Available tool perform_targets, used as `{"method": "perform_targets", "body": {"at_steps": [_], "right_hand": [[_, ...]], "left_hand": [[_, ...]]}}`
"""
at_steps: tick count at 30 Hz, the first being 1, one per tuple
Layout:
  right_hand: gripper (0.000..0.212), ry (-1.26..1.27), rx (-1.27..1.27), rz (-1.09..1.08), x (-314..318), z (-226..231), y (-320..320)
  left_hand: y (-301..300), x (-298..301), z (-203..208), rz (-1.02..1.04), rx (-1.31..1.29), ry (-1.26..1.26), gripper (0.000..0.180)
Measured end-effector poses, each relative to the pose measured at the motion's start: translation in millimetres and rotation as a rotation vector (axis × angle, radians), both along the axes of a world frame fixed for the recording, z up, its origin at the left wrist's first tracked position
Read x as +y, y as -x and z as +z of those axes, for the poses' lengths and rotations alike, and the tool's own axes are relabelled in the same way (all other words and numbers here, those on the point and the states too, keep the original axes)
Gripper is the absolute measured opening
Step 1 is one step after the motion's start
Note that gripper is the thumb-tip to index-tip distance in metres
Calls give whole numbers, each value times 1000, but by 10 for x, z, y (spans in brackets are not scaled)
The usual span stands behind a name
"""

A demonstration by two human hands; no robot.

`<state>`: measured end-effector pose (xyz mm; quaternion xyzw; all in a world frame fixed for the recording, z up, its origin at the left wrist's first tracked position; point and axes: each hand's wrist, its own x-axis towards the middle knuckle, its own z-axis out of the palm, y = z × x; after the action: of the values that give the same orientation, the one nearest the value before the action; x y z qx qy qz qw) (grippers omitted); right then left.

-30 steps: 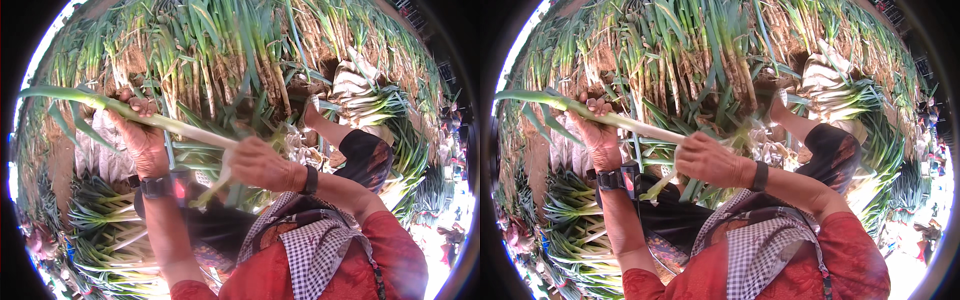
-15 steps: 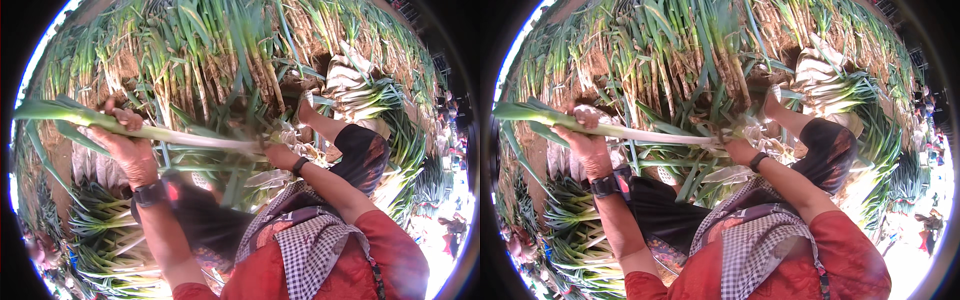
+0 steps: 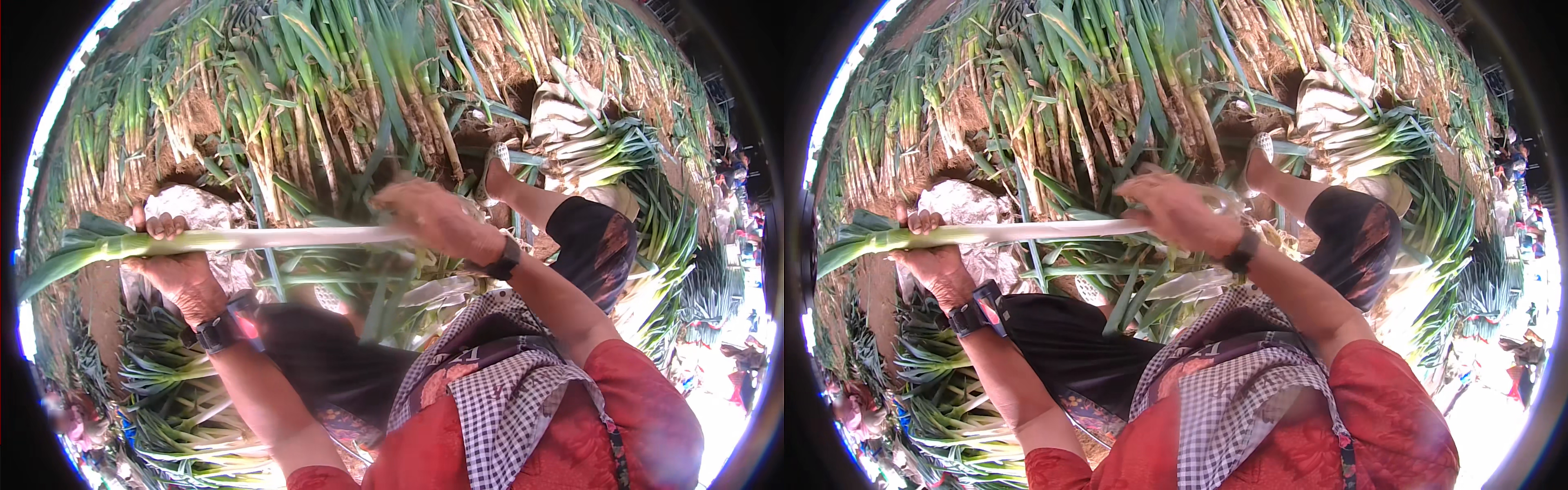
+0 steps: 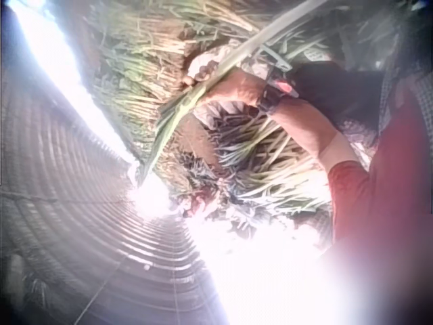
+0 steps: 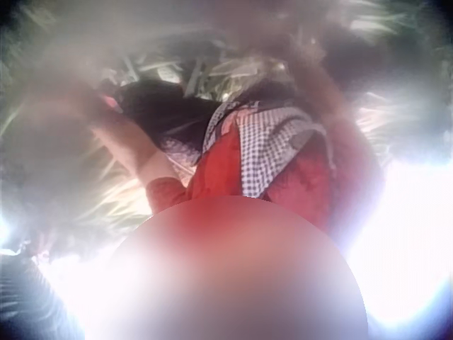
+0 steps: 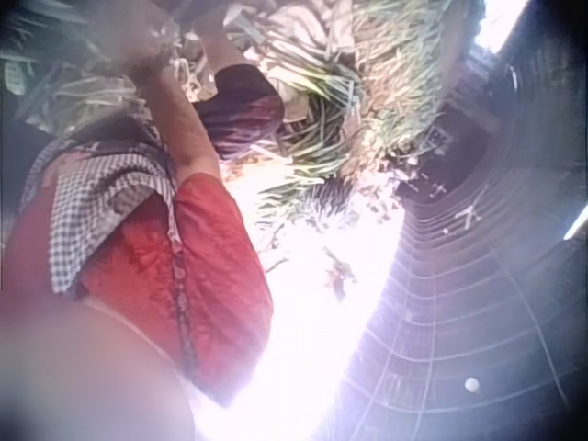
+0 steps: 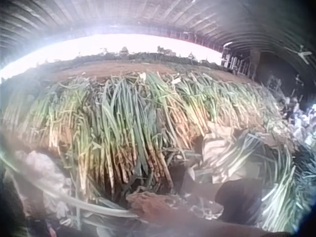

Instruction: Cleaning and preparing leeks by stripping outer leaves in an agricultural setting.

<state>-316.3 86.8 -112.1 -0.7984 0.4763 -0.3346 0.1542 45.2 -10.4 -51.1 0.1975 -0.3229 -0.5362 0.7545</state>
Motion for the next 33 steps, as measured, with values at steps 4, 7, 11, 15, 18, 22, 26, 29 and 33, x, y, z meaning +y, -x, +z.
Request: {"method": "perform_targets", "body": {"at_steps": [4,7,11,15,18,22,26,29,33], "right_hand": [[17,-141,-13,162,158,-24,-374],[17,-366,67,185,482,-394,-121],[38,-570,677,16,974,-1648,924],[38,-710,553,9,758,-927,1127],[17,-204,90,-110,588,-1209,1047],[16,-238,-402,79,567,-497,420],[23,-534,-102,107,653,-799,342],[23,-352,-163,-228,581,-949,805],[8,2,21,-743,23,-1508,2083]], "left_hand": [[-39,-33,-63,-93,95,37,70],[-130,36,-42,-183,125,27,62],[-396,4,17,-209,100,124,62],[-243,71,-146,122,-72,-119,66],[65,-54,-92,26,-129,-134,77],[1068,-22,-53,174,-261,-151,81],[2123,-94,127,-752,-51,43,61],[3342,301,405,-271,-756,26,51],[3546,361,-238,-891,-800,-58,34]]}}
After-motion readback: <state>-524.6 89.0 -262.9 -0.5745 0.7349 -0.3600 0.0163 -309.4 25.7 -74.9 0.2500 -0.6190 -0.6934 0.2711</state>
